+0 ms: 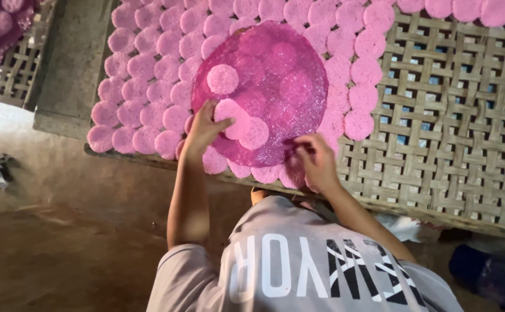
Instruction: The person arranges pink circular discs onto a woven mat, picking them from a pile and placing them in rows. The person also moves a pink fabric sheet to access more discs and continues the arrangement process.
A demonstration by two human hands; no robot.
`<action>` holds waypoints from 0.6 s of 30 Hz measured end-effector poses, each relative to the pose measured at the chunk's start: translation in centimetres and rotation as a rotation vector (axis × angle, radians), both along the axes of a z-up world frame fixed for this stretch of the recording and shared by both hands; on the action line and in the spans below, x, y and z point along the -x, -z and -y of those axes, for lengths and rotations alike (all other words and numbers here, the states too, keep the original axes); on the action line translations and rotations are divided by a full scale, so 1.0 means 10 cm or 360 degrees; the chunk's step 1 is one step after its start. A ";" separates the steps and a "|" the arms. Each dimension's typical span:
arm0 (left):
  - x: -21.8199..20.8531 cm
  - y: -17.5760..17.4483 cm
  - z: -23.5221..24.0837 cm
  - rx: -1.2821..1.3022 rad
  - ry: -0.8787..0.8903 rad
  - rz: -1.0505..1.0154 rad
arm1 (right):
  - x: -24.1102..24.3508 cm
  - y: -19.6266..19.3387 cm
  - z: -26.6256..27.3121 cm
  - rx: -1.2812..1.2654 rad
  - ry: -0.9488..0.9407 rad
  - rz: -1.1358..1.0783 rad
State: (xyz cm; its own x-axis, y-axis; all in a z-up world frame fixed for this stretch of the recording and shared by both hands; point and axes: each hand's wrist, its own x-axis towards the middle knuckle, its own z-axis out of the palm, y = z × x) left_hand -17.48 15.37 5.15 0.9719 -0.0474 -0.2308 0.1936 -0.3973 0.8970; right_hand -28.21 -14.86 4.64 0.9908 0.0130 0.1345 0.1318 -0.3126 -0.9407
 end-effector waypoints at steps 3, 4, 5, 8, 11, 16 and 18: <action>0.15 -0.26 0.17 0.0414 -0.0072 -0.0481 | -0.07 0.00 -0.32 -0.0432 -0.0129 -0.0333; 0.21 -0.28 0.24 0.0493 -0.0122 -0.0651 | -0.11 0.03 -0.41 -0.0661 -0.0100 -0.0454; 0.27 -0.26 0.33 0.0563 -0.0006 -0.0538 | -0.13 0.07 -0.45 -0.0888 -0.0064 -0.0572; 0.45 -0.02 0.66 0.0867 0.0094 -0.0320 | -0.10 0.25 -0.45 -0.1029 0.0071 -0.0561; 0.60 0.34 0.98 0.1298 -0.0265 -0.0461 | 0.08 0.36 -0.09 -0.0765 0.0172 -0.0456; 0.65 0.62 1.13 0.1343 -0.0255 -0.0637 | 0.33 0.25 0.78 -0.0344 0.0590 -0.0315; 0.64 0.63 1.17 0.1315 -0.0147 -0.0605 | 0.35 0.19 0.96 0.0315 0.0697 0.0014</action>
